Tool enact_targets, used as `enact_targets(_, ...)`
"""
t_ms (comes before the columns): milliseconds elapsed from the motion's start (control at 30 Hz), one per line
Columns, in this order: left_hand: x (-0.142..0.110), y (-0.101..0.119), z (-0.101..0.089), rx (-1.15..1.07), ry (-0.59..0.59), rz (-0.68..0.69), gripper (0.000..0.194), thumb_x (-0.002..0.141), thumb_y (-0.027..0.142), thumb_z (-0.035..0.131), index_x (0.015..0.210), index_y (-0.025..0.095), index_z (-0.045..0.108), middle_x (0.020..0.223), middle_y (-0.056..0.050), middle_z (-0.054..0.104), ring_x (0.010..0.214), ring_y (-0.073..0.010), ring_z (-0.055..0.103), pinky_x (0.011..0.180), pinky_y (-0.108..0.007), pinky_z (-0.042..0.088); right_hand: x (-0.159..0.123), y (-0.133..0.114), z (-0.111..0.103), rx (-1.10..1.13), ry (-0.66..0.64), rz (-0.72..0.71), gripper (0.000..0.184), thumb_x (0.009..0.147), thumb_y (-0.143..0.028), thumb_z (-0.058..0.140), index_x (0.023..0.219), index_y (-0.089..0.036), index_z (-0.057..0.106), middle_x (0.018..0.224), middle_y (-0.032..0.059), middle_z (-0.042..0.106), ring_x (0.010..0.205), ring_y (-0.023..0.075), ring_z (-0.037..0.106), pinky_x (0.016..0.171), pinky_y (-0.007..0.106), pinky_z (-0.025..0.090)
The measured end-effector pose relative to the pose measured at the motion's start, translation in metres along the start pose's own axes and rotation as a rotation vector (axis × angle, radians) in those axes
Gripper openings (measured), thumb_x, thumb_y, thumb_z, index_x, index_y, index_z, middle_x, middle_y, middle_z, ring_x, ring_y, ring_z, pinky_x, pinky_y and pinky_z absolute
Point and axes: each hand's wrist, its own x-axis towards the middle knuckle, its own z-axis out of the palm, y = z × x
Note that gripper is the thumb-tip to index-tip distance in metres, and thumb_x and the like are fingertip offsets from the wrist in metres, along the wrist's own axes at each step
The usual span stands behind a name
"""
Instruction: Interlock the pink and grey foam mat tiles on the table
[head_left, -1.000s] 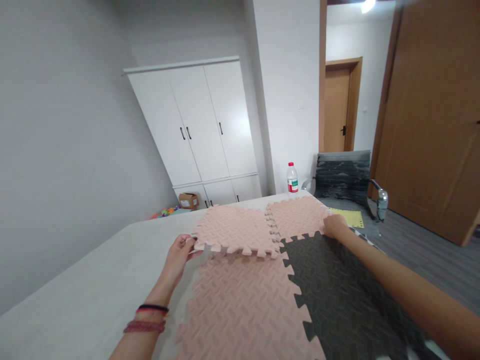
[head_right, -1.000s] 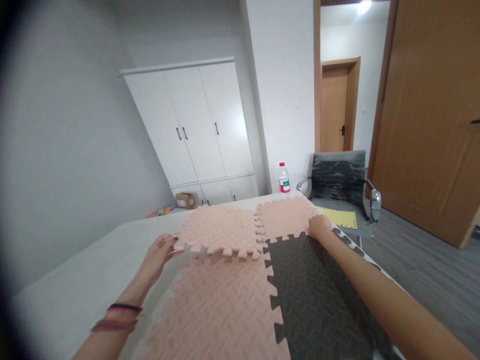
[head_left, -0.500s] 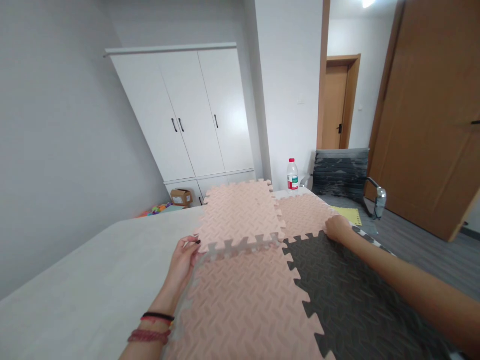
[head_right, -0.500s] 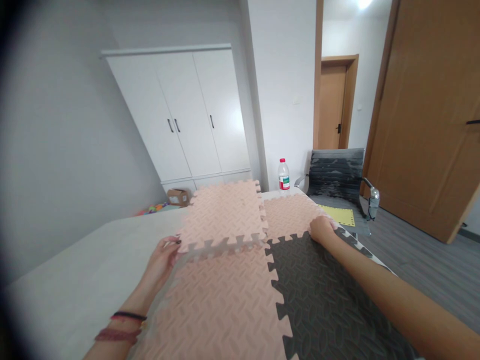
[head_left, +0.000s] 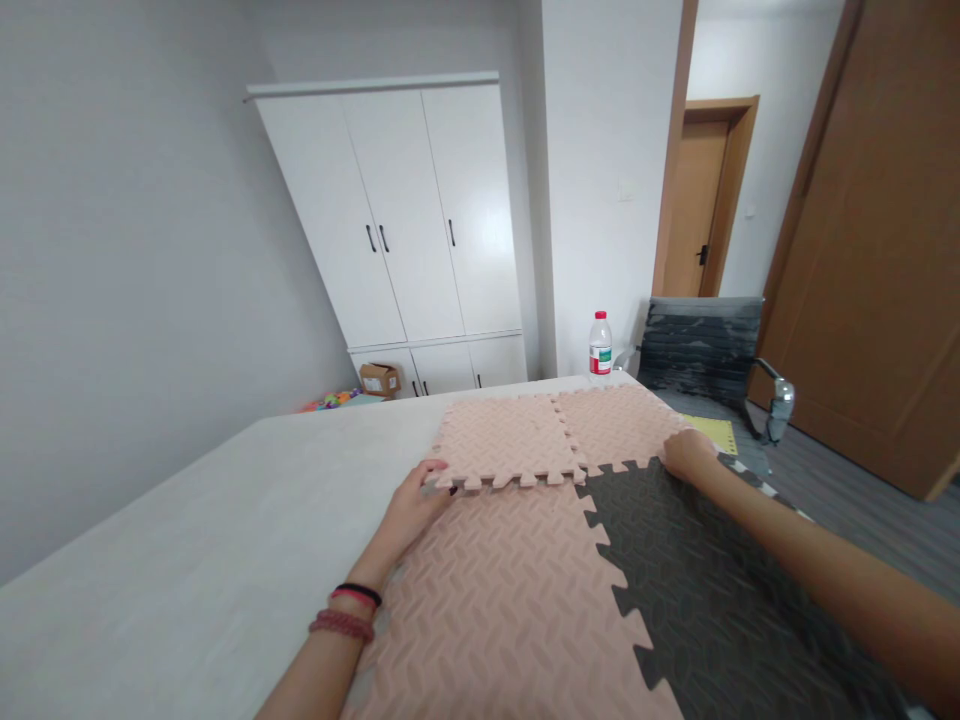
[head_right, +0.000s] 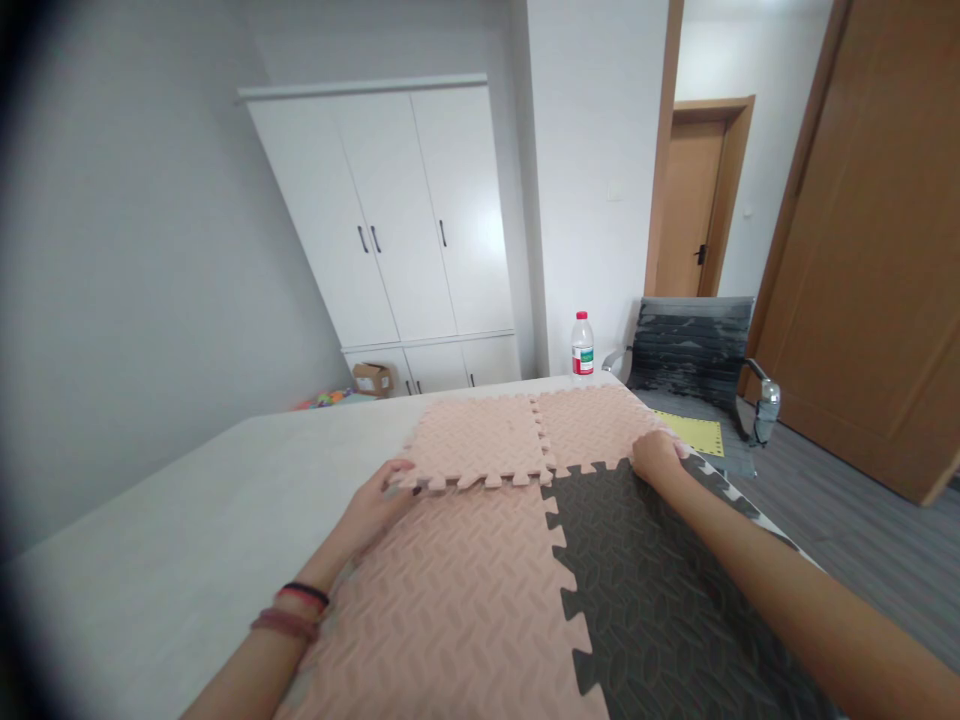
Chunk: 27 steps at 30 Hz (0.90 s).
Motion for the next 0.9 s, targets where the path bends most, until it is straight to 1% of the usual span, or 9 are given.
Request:
enact_targets(67, 0.0, 0.0, -0.002, 0.111, -0.009, 0.007, 0.038, 0.078, 0.037, 0.053, 0.112, 0.021, 0.054, 0.114, -0.004, 0.062, 0.104, -0.0204, 0.058, 0.091, -0.031, 0.042, 0.002, -0.002, 0.002, -0.032, -0.032, 0.046, 0.03, 0.083, -0.019, 0.047, 0.095, -0.003, 0.07, 0.094, 0.0267, 0.066, 0.092, 0.039, 0.063, 0.067, 0.056, 0.052)
enact_targets(200, 0.001, -0.009, 0.0, 0.21, -0.01, -0.006, 0.039, 0.077, 0.033, 0.052, 0.113, 0.02, 0.054, 0.115, -0.005, 0.062, 0.104, -0.0206, 0.058, 0.091, -0.031, 0.043, 0.007, -0.006, 0.004, -0.085, -0.078, 0.115, 0.034, 0.078, -0.009, 0.044, 0.099, -0.001, 0.069, 0.099, 0.0269, 0.065, 0.089, 0.0405, 0.063, 0.06, 0.057, 0.052)
enact_targets(333, 0.003, -0.024, 0.002, 0.27, -0.031, -0.011, 0.04, 0.076, 0.034, 0.053, 0.113, 0.019, 0.056, 0.115, -0.006, 0.062, 0.105, -0.0214, 0.058, 0.092, -0.032, 0.043, 0.009, -0.007, 0.007, -0.109, -0.088, 0.128, 0.036, 0.078, -0.007, 0.042, 0.1, -0.003, 0.069, 0.101, 0.0255, 0.065, 0.09, 0.0396, 0.063, 0.061, 0.057, 0.051)
enact_targets(433, 0.003, -0.031, 0.002, 0.321, -0.06, -0.006, 0.042, 0.079, 0.037, 0.052, 0.116, 0.017, 0.058, 0.117, -0.008, 0.062, 0.107, -0.0215, 0.058, 0.094, -0.033, 0.043, 0.009, -0.008, 0.009, -0.113, -0.086, 0.131, 0.037, 0.078, -0.005, 0.04, 0.1, -0.001, 0.069, 0.101, 0.0265, 0.065, 0.09, 0.0404, 0.063, 0.061, 0.057, 0.05)
enact_targets(500, 0.002, -0.033, 0.001, 0.359, -0.083, 0.009, 0.043, 0.081, 0.038, 0.051, 0.117, 0.017, 0.059, 0.12, -0.009, 0.062, 0.109, -0.0209, 0.057, 0.095, -0.032, 0.042, 0.009, -0.008, 0.01, -0.113, -0.084, 0.14, 0.037, 0.078, -0.004, 0.039, 0.1, 0.0, 0.068, 0.1, 0.0276, 0.065, 0.089, 0.0405, 0.063, 0.06, 0.057, 0.05)
enact_targets(600, 0.001, -0.031, 0.0, 0.428, -0.091, 0.032, 0.04, 0.082, 0.034, 0.05, 0.117, 0.019, 0.061, 0.121, -0.008, 0.061, 0.111, -0.0208, 0.056, 0.097, -0.032, 0.039, 0.009, -0.008, 0.01, -0.111, -0.083, 0.149, 0.037, 0.079, -0.004, 0.039, 0.1, 0.0, 0.069, 0.099, 0.0277, 0.065, 0.087, 0.0393, 0.064, 0.061, 0.056, 0.05)
enact_targets(733, 0.002, -0.029, -0.001, 0.508, -0.08, 0.016, 0.037, 0.083, 0.031, 0.05, 0.117, 0.021, 0.061, 0.118, -0.008, 0.062, 0.108, -0.022, 0.057, 0.094, -0.033, 0.041, 0.008, -0.009, 0.011, -0.102, -0.085, 0.166, 0.036, 0.079, -0.004, 0.04, 0.1, -0.001, 0.069, 0.099, 0.0277, 0.065, 0.088, 0.0392, 0.064, 0.061, 0.056, 0.05)
enact_targets(900, 0.001, -0.031, -0.002, 0.544, -0.102, 0.03, 0.036, 0.087, 0.034, 0.046, 0.117, 0.022, 0.063, 0.121, -0.006, 0.062, 0.106, -0.0193, 0.059, 0.092, -0.029, 0.042, 0.011, -0.009, 0.015, -0.09, -0.082, 0.188, 0.034, 0.081, -0.006, 0.042, 0.102, -0.001, 0.069, 0.102, 0.0299, 0.063, 0.09, 0.0407, 0.063, 0.063, 0.057, 0.049)
